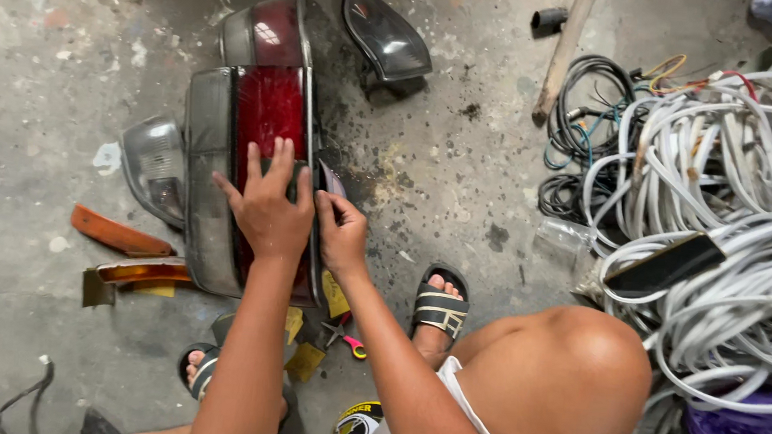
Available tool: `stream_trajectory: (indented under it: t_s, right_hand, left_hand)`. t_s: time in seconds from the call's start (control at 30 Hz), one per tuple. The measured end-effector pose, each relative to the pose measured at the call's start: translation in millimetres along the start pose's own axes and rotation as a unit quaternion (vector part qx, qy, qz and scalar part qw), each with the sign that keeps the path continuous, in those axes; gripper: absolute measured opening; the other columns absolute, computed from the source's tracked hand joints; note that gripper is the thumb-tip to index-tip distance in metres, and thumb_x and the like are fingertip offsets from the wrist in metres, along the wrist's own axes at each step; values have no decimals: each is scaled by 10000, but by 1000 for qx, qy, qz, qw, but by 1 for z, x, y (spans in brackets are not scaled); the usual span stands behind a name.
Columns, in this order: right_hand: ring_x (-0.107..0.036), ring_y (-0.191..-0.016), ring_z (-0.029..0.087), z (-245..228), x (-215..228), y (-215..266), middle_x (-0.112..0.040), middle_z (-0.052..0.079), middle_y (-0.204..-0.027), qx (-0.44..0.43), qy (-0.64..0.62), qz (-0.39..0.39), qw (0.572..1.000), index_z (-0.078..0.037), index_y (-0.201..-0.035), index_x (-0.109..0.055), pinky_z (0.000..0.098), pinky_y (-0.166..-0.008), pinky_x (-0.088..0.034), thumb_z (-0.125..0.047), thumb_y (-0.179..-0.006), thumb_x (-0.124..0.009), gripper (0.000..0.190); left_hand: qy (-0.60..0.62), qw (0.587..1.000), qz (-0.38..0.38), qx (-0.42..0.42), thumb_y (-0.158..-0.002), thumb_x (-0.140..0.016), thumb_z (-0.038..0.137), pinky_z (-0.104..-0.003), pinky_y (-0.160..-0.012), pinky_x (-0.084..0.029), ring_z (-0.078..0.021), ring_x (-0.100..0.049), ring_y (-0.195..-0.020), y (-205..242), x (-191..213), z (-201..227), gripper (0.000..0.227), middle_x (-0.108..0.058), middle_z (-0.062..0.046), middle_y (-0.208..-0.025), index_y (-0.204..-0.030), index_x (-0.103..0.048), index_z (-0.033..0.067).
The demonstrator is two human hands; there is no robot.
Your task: The person is sanding a red car taillight with a sanding block. They are sitting on the floor in a workshop, surrounded by other car parts and tools.
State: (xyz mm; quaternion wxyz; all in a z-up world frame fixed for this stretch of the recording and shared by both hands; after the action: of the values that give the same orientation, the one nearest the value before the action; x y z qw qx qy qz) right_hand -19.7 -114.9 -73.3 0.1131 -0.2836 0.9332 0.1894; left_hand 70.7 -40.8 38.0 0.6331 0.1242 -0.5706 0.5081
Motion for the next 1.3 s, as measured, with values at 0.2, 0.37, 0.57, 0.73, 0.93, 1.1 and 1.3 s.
stream_trajectory:
  t_s: [0.2,0.37,0.57,0.73,0.93,1.1,1.3]
  right_hand:
    - [-520,-638,55,1,1,1,-628,-33,-651,10,22,-5,1000,-130,-925,-804,227,-552,-457,-260,-980,-720,164]
    - [-557,-635,41,-4,1,-2,-656,-30,-644,4,22,-13,1000,-133,-930,-805,215,-546,-472,-270,-995,-706,181]
    - [-552,-617,45,-9,-1,6,-645,-34,-643,-11,16,-15,1000,-134,-931,-798,212,-538,-472,-274,-998,-699,185]
    - [-532,-615,38,19,5,-3,-638,-34,-633,-17,19,-2,1000,-145,-916,-805,206,-516,-458,-270,-979,-726,161]
    - [-550,-552,54,18,4,-1,-619,-17,-588,-36,11,-7,999,-142,-887,-791,207,-470,-454,-290,-985,-717,191]
    - [-542,-612,39,10,2,-3,-638,-44,-639,-26,28,-1,999,-173,-880,-795,197,-516,-451,-316,-985,-715,194]
    - [-567,-607,38,8,5,-5,-658,-29,-628,-25,27,-5,999,-152,-904,-801,210,-504,-472,-303,-992,-713,196]
  left_hand:
    - [-13,999,-34,26,-991,-689,274,-685,-1190,-123,-281,-484,-1438,76,46,8,451,-646,14,-1427,-1437,-629,238]
    - [4,999,-33,8,-985,-719,311,-676,-1188,-44,-269,-497,-1427,29,24,3,442,-685,3,-1367,-1420,-659,262]
    - [9,1000,-30,-6,-992,-725,255,-696,-1172,-91,-287,-501,-1416,21,22,7,454,-666,-13,-1401,-1438,-642,234]
    - [4,998,-56,0,-1014,-678,245,-729,-1160,-140,-321,-471,-1423,49,40,10,472,-645,-14,-1414,-1479,-600,222]
    - [-8,999,-29,-36,-998,-743,296,-733,-1132,-76,-310,-512,-1396,-22,-12,-1,463,-678,-38,-1379,-1443,-641,220]
    - [-14,999,-46,-5,-986,-727,242,-728,-1151,-155,-318,-496,-1412,25,23,14,476,-658,-52,-1407,-1449,-630,188]
    - [-21,998,-43,-29,-991,-730,275,-744,-1135,-140,-323,-489,-1417,-11,-1,9,474,-663,-71,-1404,-1444,-632,175]
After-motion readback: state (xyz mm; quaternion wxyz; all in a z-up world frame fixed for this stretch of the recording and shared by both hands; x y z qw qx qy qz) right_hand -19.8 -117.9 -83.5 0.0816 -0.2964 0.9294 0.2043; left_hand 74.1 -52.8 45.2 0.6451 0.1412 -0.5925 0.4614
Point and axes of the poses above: each hand's wrist, its own y-axis away from the middle knuckle, its own x-axis out of the back of the hand, z = x × y, the point moved 9 cm from there along -y, towards the middle knuckle
